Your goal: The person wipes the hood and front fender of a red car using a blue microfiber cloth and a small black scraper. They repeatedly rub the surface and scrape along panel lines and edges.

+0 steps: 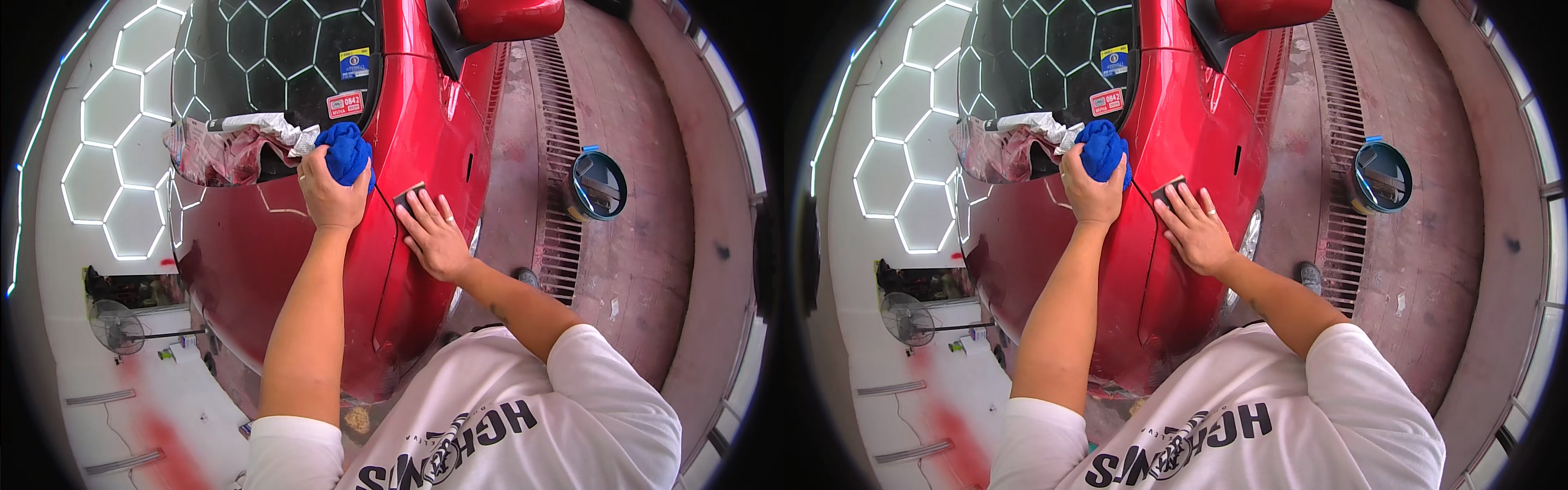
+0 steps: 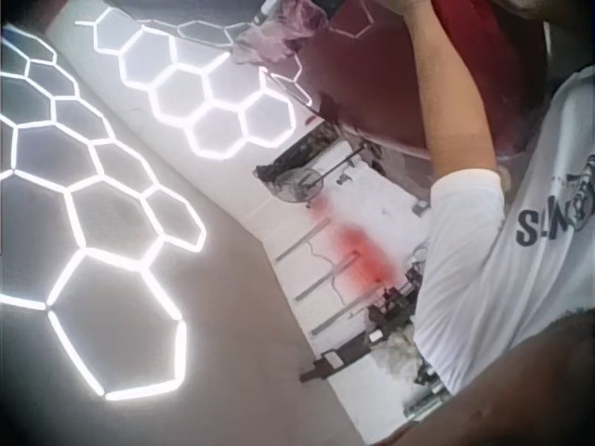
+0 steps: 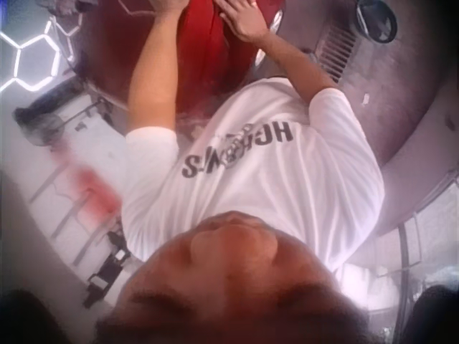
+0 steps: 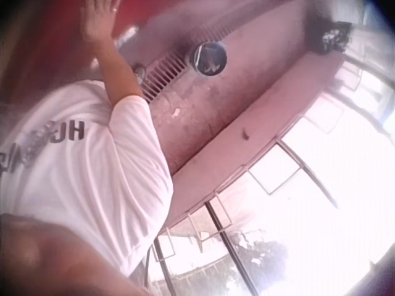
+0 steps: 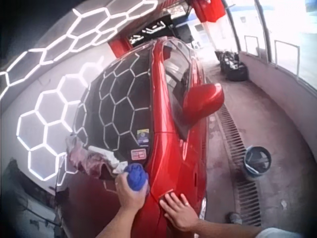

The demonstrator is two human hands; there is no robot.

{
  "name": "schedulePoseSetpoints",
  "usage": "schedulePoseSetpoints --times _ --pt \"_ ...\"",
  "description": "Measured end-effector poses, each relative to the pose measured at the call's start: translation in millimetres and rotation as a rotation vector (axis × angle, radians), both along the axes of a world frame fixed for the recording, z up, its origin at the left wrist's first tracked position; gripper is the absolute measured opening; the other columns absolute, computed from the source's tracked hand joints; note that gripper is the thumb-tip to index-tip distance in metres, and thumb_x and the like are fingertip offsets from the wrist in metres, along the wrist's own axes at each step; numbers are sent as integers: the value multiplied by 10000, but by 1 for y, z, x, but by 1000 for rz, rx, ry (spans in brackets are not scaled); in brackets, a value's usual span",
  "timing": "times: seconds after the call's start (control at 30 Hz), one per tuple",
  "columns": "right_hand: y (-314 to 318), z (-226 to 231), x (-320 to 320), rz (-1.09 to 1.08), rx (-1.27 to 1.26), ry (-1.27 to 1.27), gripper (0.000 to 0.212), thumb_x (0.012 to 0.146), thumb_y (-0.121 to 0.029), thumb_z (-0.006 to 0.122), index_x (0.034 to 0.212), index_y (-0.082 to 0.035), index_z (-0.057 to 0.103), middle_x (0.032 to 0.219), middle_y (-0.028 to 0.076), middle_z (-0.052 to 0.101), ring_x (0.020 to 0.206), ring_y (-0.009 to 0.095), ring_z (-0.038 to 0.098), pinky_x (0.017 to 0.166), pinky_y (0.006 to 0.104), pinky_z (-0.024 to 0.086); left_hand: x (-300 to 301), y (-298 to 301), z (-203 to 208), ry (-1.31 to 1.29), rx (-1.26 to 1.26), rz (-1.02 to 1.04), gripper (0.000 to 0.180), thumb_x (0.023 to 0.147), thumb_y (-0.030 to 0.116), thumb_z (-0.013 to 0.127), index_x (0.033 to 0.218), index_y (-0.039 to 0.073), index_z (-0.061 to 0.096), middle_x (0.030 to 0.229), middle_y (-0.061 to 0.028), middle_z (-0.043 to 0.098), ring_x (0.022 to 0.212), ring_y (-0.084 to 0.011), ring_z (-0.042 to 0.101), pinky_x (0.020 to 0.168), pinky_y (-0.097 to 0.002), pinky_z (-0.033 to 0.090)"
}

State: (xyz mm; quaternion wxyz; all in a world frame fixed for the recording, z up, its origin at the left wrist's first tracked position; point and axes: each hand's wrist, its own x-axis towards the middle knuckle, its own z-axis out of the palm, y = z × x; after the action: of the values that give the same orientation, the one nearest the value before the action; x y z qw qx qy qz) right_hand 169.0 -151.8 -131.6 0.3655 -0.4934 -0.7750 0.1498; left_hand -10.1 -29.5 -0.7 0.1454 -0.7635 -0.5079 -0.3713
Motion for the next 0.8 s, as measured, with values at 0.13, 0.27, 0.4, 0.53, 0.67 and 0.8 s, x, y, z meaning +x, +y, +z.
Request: schedulePoseSetpoints --times 0.13,0.27,0.4,0.53,0.67,0.8 --pt "44 40 -3 -47 71 54 675 1132 -358 610 1746 -160 410 1839 169 312 1723 383 227 1377 645 155 3 3 4 -12 -7 2 663 829 350 944 1303 66 577 1225 -210 673 1164 -465 642 1028 -586 511" --pt "-8 -5 7 47 -23 -64 680 1134 -370 599 1748 -150 405 1843 169 302 1728 383 213 1381 640 147 2 1 6 -5 9 14 666 818 354 947 1303 69 590 1203 -200 686 1150 -457 656 1011 -578 530" --pt "8 15 5 38 19 -114 694 1145 -383 576 1764 -152 366 1844 172 298 1729 381 209 1383 638 140 -1 6 2 7 29 5 681 807 355 950 1313 70 593 1212 -192 686 1157 -449 660 1018 -574 533" --pt "32 32 -6 -32 59 -78 705 1144 -387 577 1771 -157 353 1848 172 289 1730 377 206 1384 631 145 0 6 2 -11 12 11 685 799 349 950 1316 77 593 1225 -183 683 1163 -448 660 1024 -574 534" --pt "-20 -11 11 54 -8 -195 687 1133 -363 599 1754 -154 394 1838 175 312 1725 374 225 1376 636 170 2 4 5 -10 0 7 696 795 350 951 1323 84 585 1234 -177 678 1166 -450 659 1025 -576 534" --pt "31 33 -2 -21 110 -132 660 1134 -352 591 1735 -142 420 1830 178 327 1716 372 251 1382 602 172 1 5 1 -23 -6 5 688 787 351 953 1307 105 577 1241 -163 670 1160 -448 657 1016 -580 537"
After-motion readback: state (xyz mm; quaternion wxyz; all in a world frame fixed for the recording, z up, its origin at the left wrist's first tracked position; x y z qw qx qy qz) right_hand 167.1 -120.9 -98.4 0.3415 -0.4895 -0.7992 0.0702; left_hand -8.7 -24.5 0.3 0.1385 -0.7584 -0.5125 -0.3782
